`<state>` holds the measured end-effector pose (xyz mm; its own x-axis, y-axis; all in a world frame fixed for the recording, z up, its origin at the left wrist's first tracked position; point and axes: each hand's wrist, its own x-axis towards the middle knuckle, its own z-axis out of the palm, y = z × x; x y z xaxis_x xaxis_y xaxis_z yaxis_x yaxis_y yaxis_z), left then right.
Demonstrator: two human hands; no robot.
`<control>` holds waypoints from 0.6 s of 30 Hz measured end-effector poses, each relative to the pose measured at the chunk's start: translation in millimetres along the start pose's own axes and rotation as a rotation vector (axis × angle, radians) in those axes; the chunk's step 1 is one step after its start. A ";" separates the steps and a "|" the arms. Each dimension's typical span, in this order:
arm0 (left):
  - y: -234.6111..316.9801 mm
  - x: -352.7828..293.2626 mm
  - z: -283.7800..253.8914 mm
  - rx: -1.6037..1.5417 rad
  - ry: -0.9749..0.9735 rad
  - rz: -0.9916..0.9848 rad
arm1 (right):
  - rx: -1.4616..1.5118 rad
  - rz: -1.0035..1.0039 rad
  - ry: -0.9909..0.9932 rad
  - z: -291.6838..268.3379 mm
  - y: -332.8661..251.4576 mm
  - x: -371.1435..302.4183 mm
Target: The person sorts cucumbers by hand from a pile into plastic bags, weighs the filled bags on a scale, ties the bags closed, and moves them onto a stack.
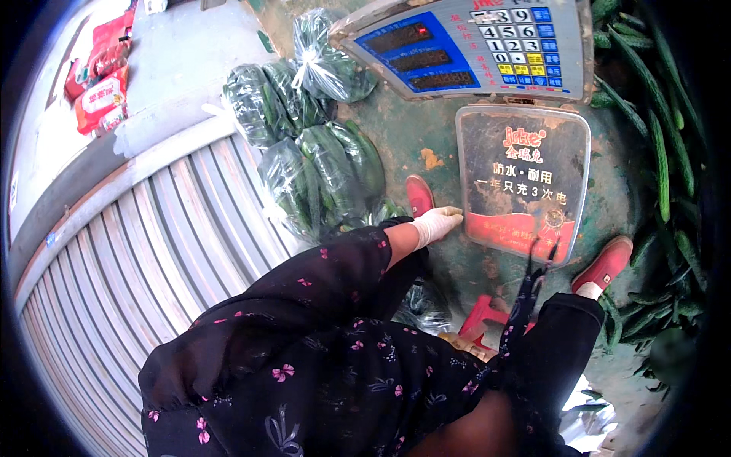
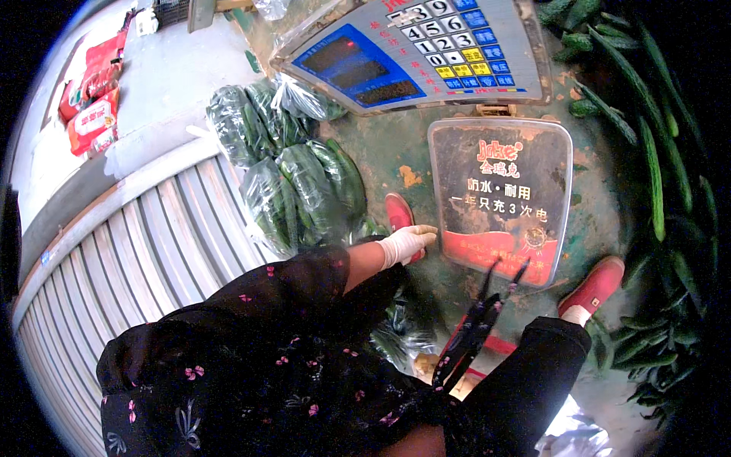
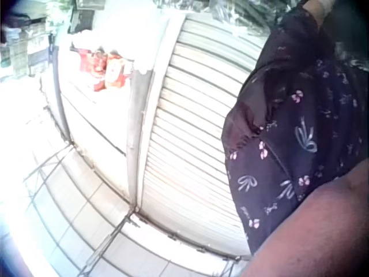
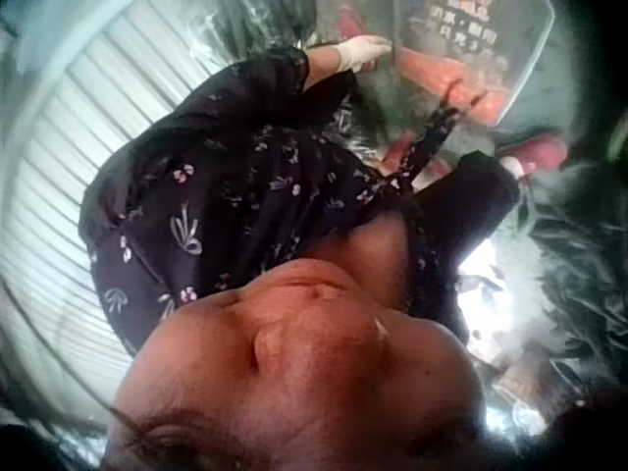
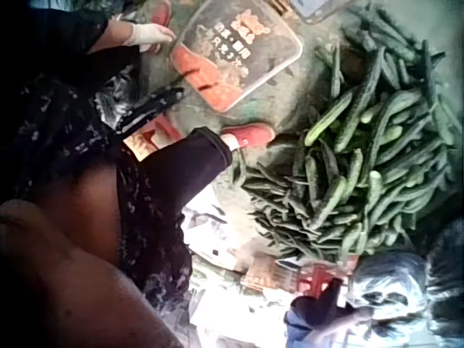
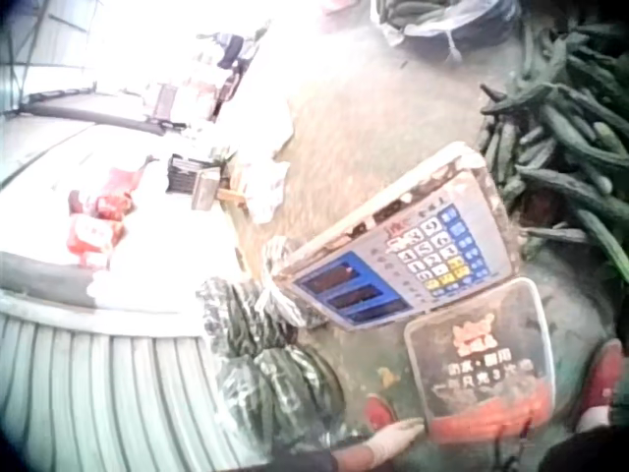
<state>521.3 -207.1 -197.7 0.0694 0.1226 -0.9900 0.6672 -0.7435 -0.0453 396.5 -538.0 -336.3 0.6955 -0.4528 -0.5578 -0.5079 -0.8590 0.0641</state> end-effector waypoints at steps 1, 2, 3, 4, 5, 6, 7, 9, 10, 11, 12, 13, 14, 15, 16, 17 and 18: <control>9.5 -0.8 1.0 -0.016 -0.012 0.008 | 0.001 -0.013 0.001 -1.0 4.1 1.0; 20.8 0.9 -4.3 0.183 -0.130 0.088 | 0.008 -0.023 0.000 -0.2 5.8 3.9; 31.9 1.5 -8.7 0.383 -0.246 0.174 | 0.017 -0.034 0.001 -0.6 7.5 7.2; 44.8 -0.1 -11.3 0.552 -0.326 0.218 | 0.032 -0.043 0.001 -1.2 9.2 8.3; 61.5 1.7 -12.3 0.554 -0.359 0.248 | 0.042 -0.042 0.001 -2.4 15.5 8.7; 79.1 2.0 -20.4 0.825 -0.502 0.322 | 0.085 -0.057 0.007 0.5 11.0 10.8; 93.0 -6.5 -9.1 1.060 -0.663 0.440 | 0.096 -0.117 0.025 -8.4 6.1 20.9; 71.9 43.9 -24.8 1.033 -0.982 1.134 | 0.081 -0.164 0.043 -28.2 2.6 34.9; 94.3 13.7 -37.2 1.141 -0.856 0.712 | 0.075 -0.212 0.043 -32.4 -6.6 48.3; 92.9 14.6 -48.1 0.965 -0.966 0.772 | 0.079 -0.225 0.031 -35.9 -11.9 53.3; 76.1 38.2 -59.8 0.969 -0.978 1.075 | 0.095 -0.228 0.012 -38.1 -12.2 54.7; 124.8 -24.5 -53.8 0.966 -0.801 0.637 | 0.119 -0.191 -0.019 -33.4 -5.5 50.1; 109.7 -12.1 -49.9 0.819 -0.755 0.642 | 0.128 -0.197 -0.033 -42.1 -0.5 48.7; 129.5 -29.8 -51.5 0.793 -0.782 0.728 | 0.154 -0.178 -0.053 -43.6 5.8 40.3; 129.0 -39.7 -43.0 0.645 -0.691 0.737 | 0.165 -0.162 -0.065 -50.0 20.5 30.2; 122.4 -53.4 -39.2 0.496 -0.584 0.731 | 0.182 -0.148 -0.076 -54.7 34.0 18.3; 114.1 -57.6 -29.6 0.512 -0.573 0.767 | 0.183 -0.131 -0.096 -59.5 54.8 2.9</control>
<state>615.4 -279.6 -141.9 -0.1094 -0.7183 -0.6871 0.1958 -0.6933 0.6936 401.0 -600.6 -285.2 0.7143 -0.3084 -0.6282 -0.5063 -0.8475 -0.1596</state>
